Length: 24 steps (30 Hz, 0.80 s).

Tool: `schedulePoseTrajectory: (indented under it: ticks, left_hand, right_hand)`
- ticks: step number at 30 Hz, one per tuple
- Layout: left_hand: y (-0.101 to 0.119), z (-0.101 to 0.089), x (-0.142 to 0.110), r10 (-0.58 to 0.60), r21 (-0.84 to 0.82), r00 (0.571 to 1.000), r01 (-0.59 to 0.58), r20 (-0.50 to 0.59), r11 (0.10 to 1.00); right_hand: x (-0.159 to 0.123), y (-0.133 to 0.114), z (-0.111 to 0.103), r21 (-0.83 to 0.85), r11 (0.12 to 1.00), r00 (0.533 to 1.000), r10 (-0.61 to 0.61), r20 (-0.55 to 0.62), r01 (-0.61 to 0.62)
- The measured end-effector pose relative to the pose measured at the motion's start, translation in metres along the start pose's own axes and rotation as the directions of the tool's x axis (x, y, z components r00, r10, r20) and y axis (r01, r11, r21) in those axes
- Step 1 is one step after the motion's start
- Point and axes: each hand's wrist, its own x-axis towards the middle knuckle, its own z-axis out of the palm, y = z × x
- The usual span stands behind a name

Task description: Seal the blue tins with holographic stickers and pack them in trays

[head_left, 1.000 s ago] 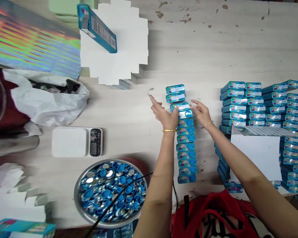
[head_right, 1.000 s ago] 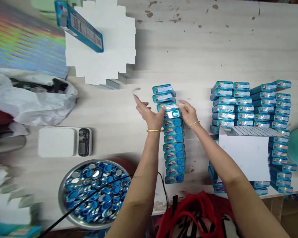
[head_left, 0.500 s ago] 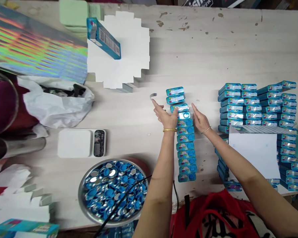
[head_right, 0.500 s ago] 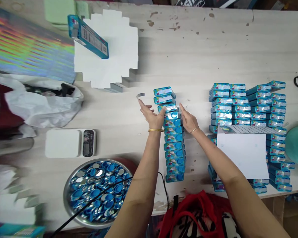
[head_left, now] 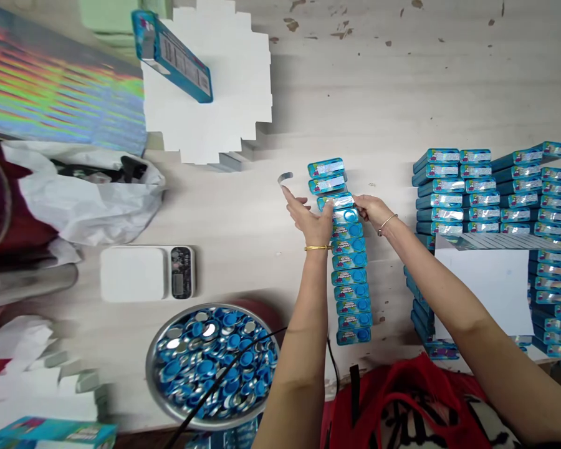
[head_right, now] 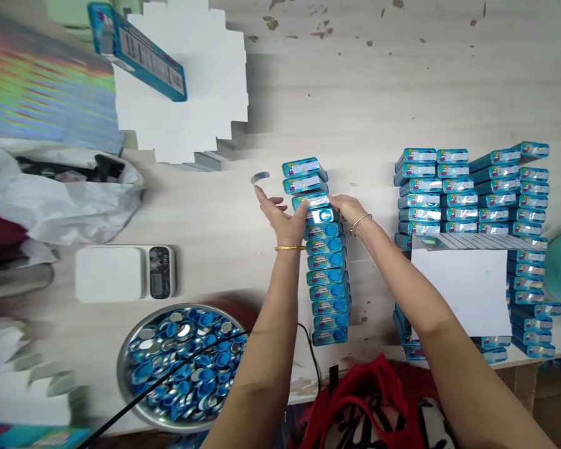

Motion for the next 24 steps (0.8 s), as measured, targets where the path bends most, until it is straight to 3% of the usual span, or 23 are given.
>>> schedulePoseTrajectory:
  ticks: [5,8,14,17,20,22,24]
  left_hand:
    - [-0.005,0.002,0.001,0.003,-0.023,1.000,-0.003,0.002,1.000]
    - [-0.007,0.003,0.001,0.002,-0.042,1.000,-0.002,0.001,0.999]
    - [-0.008,0.004,0.000,-0.031,-0.059,0.999,0.032,0.007,0.998]
    - [-0.007,0.004,0.000,-0.047,-0.060,0.999,0.047,0.008,0.997]
    - [-0.006,0.004,0.000,-0.052,-0.056,0.999,0.053,0.009,0.997]
    - [-0.006,0.003,0.000,-0.059,-0.048,0.998,0.060,0.012,0.997]
    - [-0.007,0.003,0.000,-0.068,-0.042,0.998,0.069,0.017,0.997]
  right_hand:
    - [0.000,0.012,0.010,0.146,0.976,0.981,-0.139,-0.136,0.158]
    - [0.003,0.021,0.012,0.195,0.952,0.965,-0.208,-0.160,0.238]
    - [0.012,0.028,0.013,0.202,0.956,0.973,-0.186,-0.137,0.211]
    - [0.014,0.028,0.012,0.161,0.968,0.975,-0.174,-0.135,0.195]
    - [0.011,0.030,0.004,0.094,0.976,0.963,-0.172,-0.208,0.194]
    - [0.006,0.036,-0.002,0.005,0.964,0.938,-0.255,-0.234,0.264]
    - [0.000,0.044,-0.008,-0.154,0.907,0.895,-0.414,-0.163,0.392]
